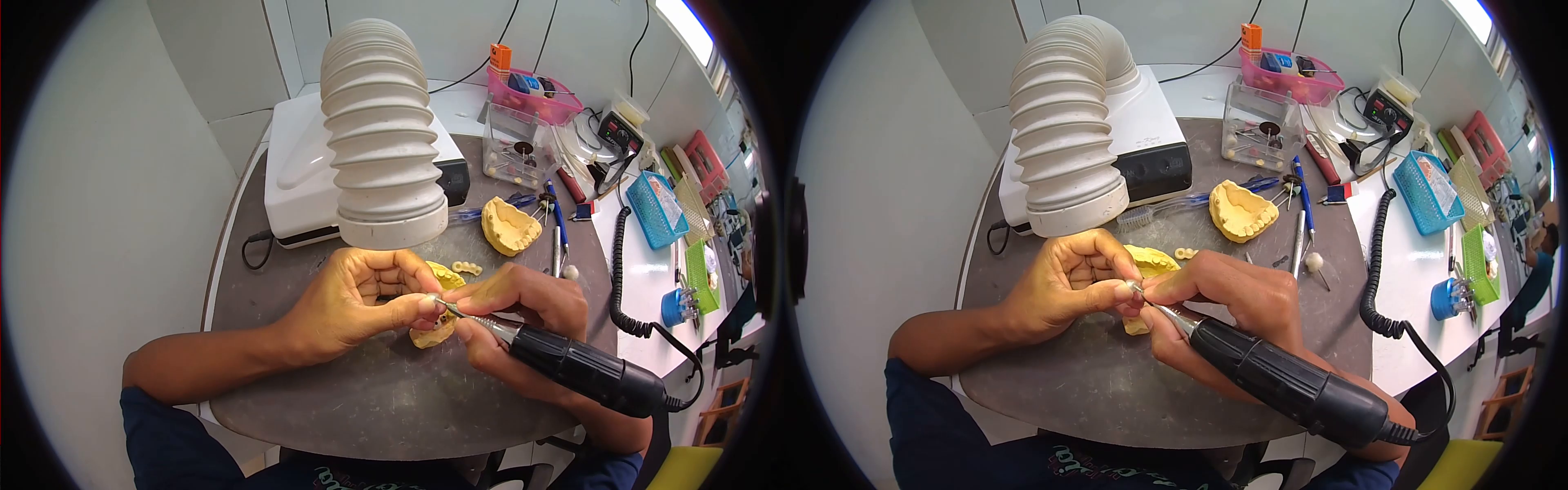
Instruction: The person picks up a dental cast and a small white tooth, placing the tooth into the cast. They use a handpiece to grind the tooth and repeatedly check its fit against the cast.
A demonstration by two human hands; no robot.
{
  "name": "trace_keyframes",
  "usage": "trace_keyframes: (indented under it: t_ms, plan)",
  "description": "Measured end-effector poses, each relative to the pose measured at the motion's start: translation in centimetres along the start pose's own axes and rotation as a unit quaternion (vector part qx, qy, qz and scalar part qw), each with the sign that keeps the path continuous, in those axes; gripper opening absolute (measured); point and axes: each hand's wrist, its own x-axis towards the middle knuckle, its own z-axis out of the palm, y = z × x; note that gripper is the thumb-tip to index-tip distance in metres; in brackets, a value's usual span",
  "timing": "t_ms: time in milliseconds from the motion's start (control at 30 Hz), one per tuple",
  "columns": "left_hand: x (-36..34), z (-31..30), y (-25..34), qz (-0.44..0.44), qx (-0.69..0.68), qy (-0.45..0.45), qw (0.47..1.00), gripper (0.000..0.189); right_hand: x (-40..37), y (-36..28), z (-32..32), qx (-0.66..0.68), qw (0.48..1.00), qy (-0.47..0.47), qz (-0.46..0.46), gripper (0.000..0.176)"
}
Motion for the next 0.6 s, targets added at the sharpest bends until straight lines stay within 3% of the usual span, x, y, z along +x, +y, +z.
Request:
trace_keyframes:
  t_ms: [100,200,500,567,600]
  plan:
    - [0.1,-0.1,0.0,-0.004,-0.016,0.004,1.000,0.015,0.0,-0.2,-0.3,0.027,0.999,0.002,-0.018,0.019]
    - [0.1,-0.2,0.0,-0.009,-0.031,0.007,0.999,0.015,-0.3,-1.5,-1.6,0.102,0.992,0.031,0.064,0.016]
    - [0.0,-0.1,0.6,-0.001,-0.017,-0.016,1.000,0.016,-2.7,-0.4,-7.6,0.241,0.901,0.257,0.255,0.025]
    - [-0.1,0.1,0.8,0.001,0.007,-0.020,1.000,0.015,-3.8,0.4,-9.9,0.319,0.886,0.193,0.275,0.027]
    - [-0.2,0.1,0.9,0.046,0.048,-0.037,0.997,0.014,-4.6,1.1,-10.9,0.320,0.874,0.213,0.296,0.023]
